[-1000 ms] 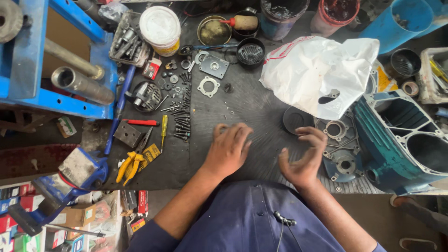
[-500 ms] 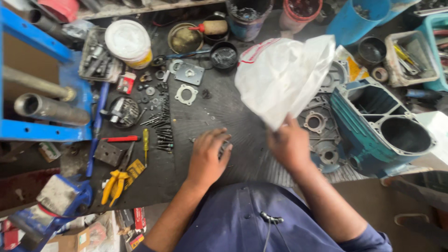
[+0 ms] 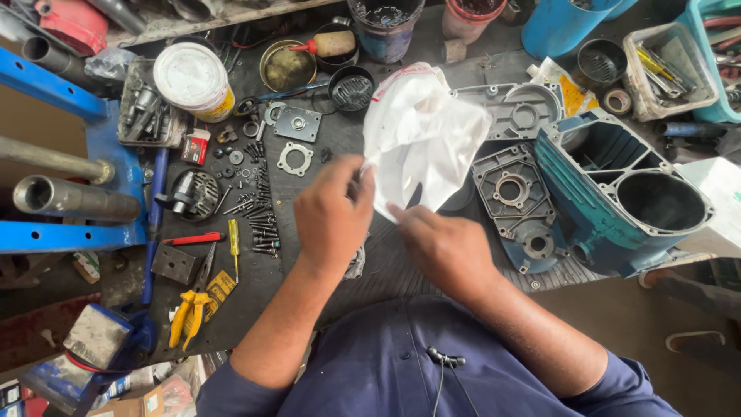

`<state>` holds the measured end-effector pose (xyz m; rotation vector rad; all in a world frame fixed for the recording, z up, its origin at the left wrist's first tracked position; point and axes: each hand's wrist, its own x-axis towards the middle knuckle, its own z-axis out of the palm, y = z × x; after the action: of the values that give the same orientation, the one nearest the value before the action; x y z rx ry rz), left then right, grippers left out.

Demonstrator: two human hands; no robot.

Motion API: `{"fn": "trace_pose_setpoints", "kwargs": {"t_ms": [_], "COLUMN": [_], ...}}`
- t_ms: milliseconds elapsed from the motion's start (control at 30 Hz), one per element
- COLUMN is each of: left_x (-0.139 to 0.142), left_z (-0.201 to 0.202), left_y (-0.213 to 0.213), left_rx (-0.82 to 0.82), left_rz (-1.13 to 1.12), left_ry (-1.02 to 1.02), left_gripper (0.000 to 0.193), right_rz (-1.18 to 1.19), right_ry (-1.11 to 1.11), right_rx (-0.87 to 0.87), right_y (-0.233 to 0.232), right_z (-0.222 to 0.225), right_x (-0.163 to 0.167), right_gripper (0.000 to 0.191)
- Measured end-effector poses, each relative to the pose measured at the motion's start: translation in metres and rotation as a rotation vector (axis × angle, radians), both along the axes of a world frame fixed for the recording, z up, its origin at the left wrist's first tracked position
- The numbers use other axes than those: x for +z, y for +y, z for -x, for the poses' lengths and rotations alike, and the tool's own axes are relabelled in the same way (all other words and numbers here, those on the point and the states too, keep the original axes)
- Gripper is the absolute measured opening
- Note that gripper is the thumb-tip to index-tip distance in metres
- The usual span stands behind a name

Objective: The person wipes small metal parts and a gear with a gray rag at a cluttered workbench, then fits a copper-wound rotor into a black motor housing, pressing and twisting the parts together by hand and checking the fit.

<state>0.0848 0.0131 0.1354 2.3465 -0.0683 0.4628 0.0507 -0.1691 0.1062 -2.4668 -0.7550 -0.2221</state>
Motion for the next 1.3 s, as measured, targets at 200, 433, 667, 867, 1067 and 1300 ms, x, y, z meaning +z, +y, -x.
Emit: {"fn": "trace_pose_setpoints", "kwargs": {"t_ms": [200,433,667,867,1067,1300], "left_x": [-0.012,-0.086,-0.115,-0.105,-0.112,-0.128], "left_z": [0.001,0.026,0.046,0.062,0.066,0.066], "left_y": [0.002,-0.008,0.006,0.021,0.03,0.026], "left_rx": [-0.173,-0.604,-0.608,-0.494,-0.3,-0.29], "left_rz": [0.155,-0.244,-0.187,-0.062,0.056,-0.044], "left_ry": [-0.139,0.198,0.061,-0.053,-0.039,-0.111], "left_gripper": [0.009,0.012,0.014,0.02,0.012,0.013], "right_rz": [-0.158,-0.198,-0.218,-0.122,0.347,0.091], "right_ry": [-0.265,-0.428,-0.287,-0.291,0.143,-0.01], "right_rx": [-0.203,-0.123,0.067,0.074,-0.003,-0.185], "right_y": [-0.034,-0.048,-0.027,-0.014,-0.008,-0.013], "right_z": [-0.005,-0.003,-0.02,-0.034,-0.06,-0.11], "right_x": [0.005,-0.012,-0.018,-0.02,-0.02,0.025], "right_gripper": [0.031,0.034,0.05,0.056,0.045,0.027]}}
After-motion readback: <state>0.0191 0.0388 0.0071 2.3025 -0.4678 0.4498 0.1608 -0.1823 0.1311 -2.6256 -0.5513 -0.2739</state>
